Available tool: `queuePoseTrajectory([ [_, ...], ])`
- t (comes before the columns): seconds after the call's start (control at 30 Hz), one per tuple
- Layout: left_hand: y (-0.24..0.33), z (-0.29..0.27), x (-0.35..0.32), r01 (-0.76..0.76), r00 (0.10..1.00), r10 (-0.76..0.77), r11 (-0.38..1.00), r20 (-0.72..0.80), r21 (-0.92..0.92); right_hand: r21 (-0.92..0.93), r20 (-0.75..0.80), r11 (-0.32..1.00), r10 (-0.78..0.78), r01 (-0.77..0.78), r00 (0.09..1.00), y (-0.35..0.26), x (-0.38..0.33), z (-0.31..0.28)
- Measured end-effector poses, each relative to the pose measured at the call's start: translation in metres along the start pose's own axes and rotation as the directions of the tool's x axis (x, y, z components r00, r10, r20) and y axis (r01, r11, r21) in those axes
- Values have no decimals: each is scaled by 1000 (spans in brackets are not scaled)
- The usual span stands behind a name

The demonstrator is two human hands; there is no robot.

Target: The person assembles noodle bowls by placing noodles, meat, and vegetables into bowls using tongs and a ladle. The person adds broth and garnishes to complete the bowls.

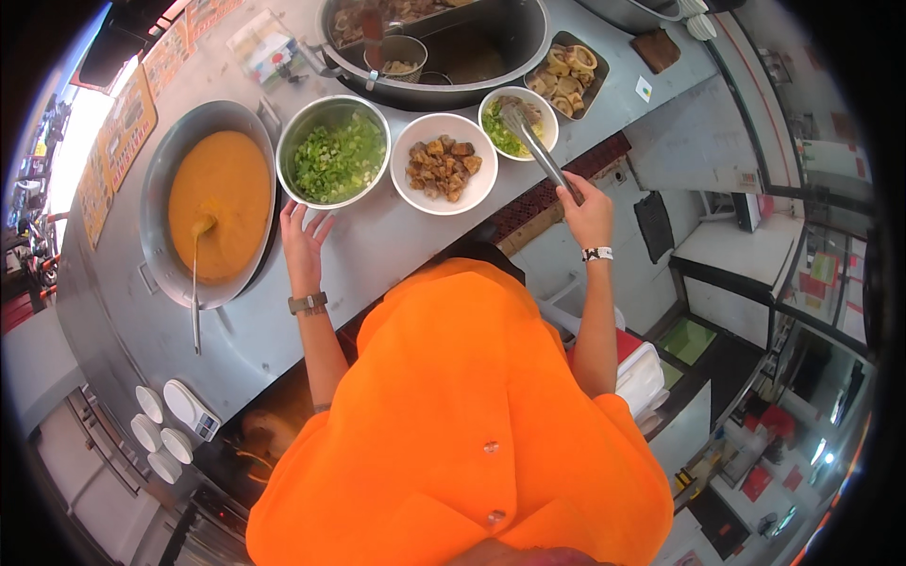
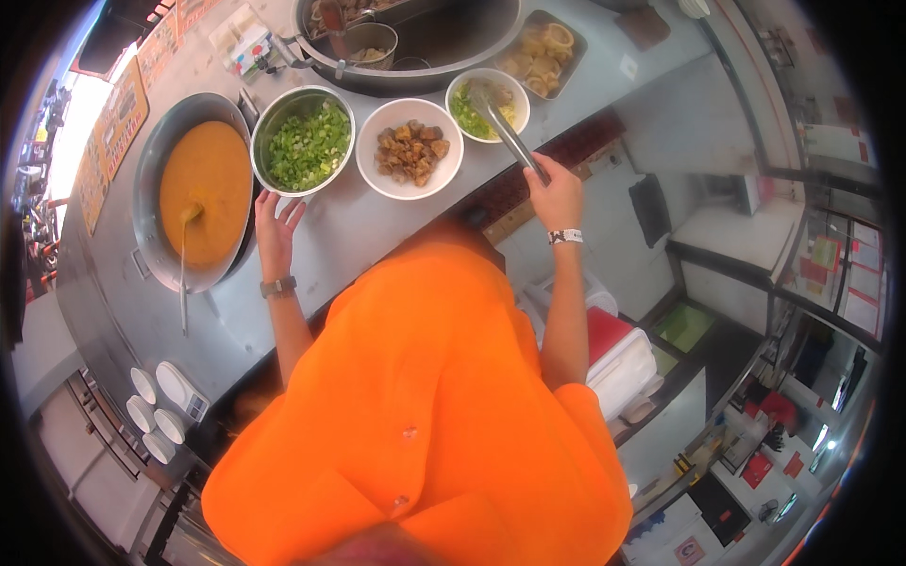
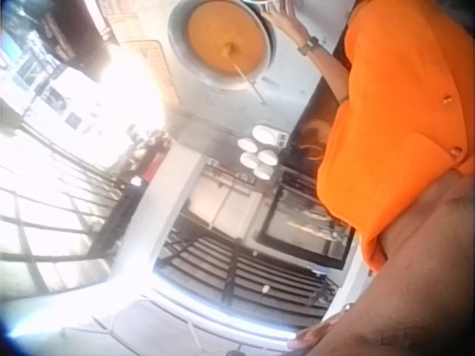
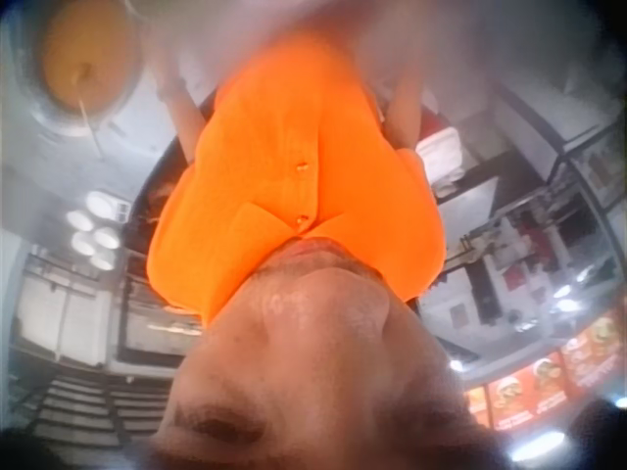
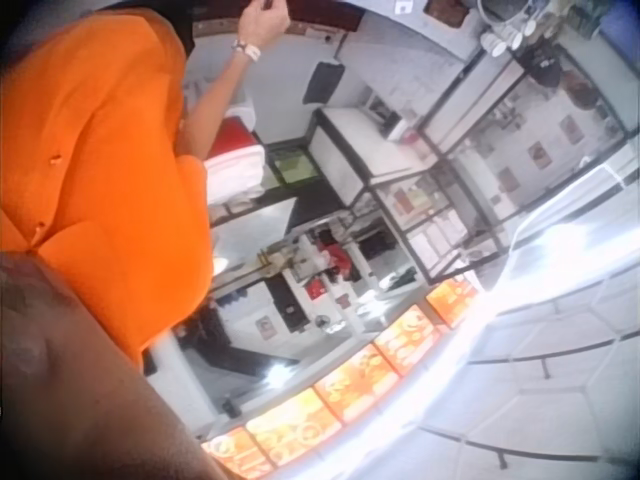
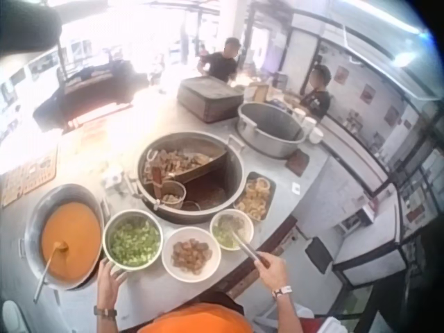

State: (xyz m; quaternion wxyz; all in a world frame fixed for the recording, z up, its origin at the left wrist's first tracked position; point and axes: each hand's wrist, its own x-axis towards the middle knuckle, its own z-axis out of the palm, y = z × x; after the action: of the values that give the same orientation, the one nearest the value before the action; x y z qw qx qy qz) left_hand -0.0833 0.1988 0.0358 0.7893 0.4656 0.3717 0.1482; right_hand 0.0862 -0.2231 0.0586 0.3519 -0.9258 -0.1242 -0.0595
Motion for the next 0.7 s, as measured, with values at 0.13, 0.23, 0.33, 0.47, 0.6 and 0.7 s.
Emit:
queuePoseTrajectory([
  [0.13,-3,2,-8,21,999,-21,1000,38,0,127,97,954,262,-273,960,-6,2,-3],
  [0.23,-6,5,-11,59,996,-60,998,65,18,198,184,912,325,-359,928,2,7,-5],
  [0.33,-3,13,-21,72,997,-73,997,35,28,247,213,890,337,-384,917,-9,15,-15],
  [0.47,-10,15,-28,50,998,-52,997,31,60,188,240,933,259,-306,936,2,16,-13],
  [0.6,-18,14,-39,59,998,-58,998,-33,34,273,295,874,321,-402,900,3,16,-10],
  [0.7,-21,14,-45,56,996,-55,998,-72,14,383,357,799,336,-464,872,12,17,-10],
])
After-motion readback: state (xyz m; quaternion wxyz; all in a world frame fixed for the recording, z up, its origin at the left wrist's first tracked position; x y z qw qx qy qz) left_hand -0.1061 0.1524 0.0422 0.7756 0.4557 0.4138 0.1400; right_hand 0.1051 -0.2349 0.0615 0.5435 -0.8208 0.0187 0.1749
